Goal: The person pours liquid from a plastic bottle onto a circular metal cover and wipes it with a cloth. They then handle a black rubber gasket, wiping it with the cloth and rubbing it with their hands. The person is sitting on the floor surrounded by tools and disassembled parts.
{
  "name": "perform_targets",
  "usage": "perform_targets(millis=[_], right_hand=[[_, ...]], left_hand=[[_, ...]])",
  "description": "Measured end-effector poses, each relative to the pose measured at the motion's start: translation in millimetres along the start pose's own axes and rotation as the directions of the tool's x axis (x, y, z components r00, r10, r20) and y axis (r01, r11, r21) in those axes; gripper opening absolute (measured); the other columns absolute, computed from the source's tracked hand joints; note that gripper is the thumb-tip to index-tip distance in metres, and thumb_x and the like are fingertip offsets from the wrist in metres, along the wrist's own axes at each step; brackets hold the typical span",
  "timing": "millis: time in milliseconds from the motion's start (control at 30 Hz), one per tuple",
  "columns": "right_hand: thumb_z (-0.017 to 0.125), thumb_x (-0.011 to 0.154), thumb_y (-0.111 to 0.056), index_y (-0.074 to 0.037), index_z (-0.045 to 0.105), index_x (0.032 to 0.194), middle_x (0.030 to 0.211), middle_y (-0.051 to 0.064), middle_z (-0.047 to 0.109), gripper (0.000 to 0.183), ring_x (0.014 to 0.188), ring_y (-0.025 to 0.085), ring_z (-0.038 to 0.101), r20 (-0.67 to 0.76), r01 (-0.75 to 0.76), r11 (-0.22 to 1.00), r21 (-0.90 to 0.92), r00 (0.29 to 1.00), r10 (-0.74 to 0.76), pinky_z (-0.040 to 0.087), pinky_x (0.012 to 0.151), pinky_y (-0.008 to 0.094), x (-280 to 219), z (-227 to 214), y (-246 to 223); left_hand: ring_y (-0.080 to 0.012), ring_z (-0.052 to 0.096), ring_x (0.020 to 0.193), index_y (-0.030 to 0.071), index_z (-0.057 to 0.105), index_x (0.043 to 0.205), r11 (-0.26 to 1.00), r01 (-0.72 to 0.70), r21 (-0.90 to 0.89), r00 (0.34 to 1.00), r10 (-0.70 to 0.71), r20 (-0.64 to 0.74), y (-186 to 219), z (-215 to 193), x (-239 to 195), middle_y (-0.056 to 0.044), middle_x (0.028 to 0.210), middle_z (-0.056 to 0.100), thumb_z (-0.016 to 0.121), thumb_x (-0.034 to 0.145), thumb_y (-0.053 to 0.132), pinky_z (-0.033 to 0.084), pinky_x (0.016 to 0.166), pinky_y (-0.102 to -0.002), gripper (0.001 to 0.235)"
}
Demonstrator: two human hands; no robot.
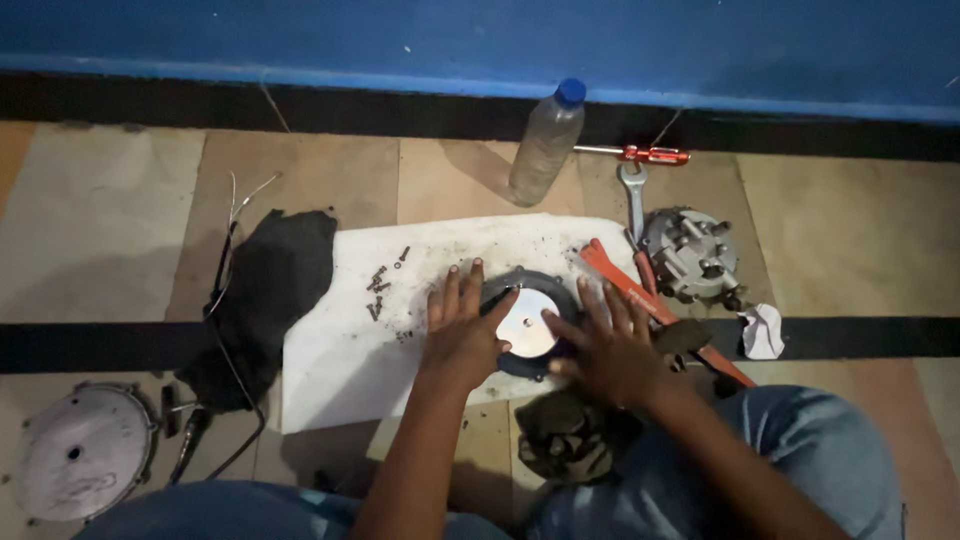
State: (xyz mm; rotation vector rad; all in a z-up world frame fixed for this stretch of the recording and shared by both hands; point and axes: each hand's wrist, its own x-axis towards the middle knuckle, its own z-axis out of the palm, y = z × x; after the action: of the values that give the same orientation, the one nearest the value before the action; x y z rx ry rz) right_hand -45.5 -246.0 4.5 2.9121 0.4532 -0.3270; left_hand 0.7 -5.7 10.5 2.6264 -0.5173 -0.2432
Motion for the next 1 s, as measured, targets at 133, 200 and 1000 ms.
perform_targets(millis=[133,200,1000], right_hand=[[0.041,0.090,-0.076,-0.044,0.025,0.158,0.167,0.019,0.011,0.077,0.151,0.048,0.017,-0.142,-0.019,0.999,0.027,0.990,0.023,0.016,0.117,0.065,10.0,-1.7,-4.2],[0.041,0.092,-0.076,-0.038,0.028,0.158,0.167,0.020,0.013,0.078,0.151,0.050,0.018,-0.253,-0.011,0.998,0.054,0.967,0.024,0.017,0.118,0.065,1.8,-4.2,-16.6],[0.052,0.087,-0.074,-0.040,0.038,0.158,0.164,0.018,0.015,0.080,0.147,0.050,0.017,-0.173,-0.157,0.983,0.100,0.970,0.172,0.019,0.113,0.067,-14.8,-14.3,-35.8]], left_hand=[[-0.0369,0.005,0.156,0.035,0.052,0.145,0.996,0.079,-0.028,0.997,-0.079,-0.005,2.4,5.2,-1.6,-0.011,0.169,0.013,0.087,0.071,0.040,0.009,0.123,-0.057,0.082],[-0.0376,0.006,0.156,0.034,0.053,0.144,0.996,0.083,-0.024,0.996,-0.083,-0.029,3.5,3.7,-4.5,-0.012,0.168,0.015,0.088,0.069,0.042,0.010,0.123,-0.057,0.083],[-0.0433,0.017,0.152,0.021,0.067,0.127,1.000,0.029,-0.003,0.984,-0.029,-0.177,13.9,-2.5,-1.0,-0.018,0.162,0.028,0.093,0.058,0.037,0.014,0.119,-0.062,0.075]])
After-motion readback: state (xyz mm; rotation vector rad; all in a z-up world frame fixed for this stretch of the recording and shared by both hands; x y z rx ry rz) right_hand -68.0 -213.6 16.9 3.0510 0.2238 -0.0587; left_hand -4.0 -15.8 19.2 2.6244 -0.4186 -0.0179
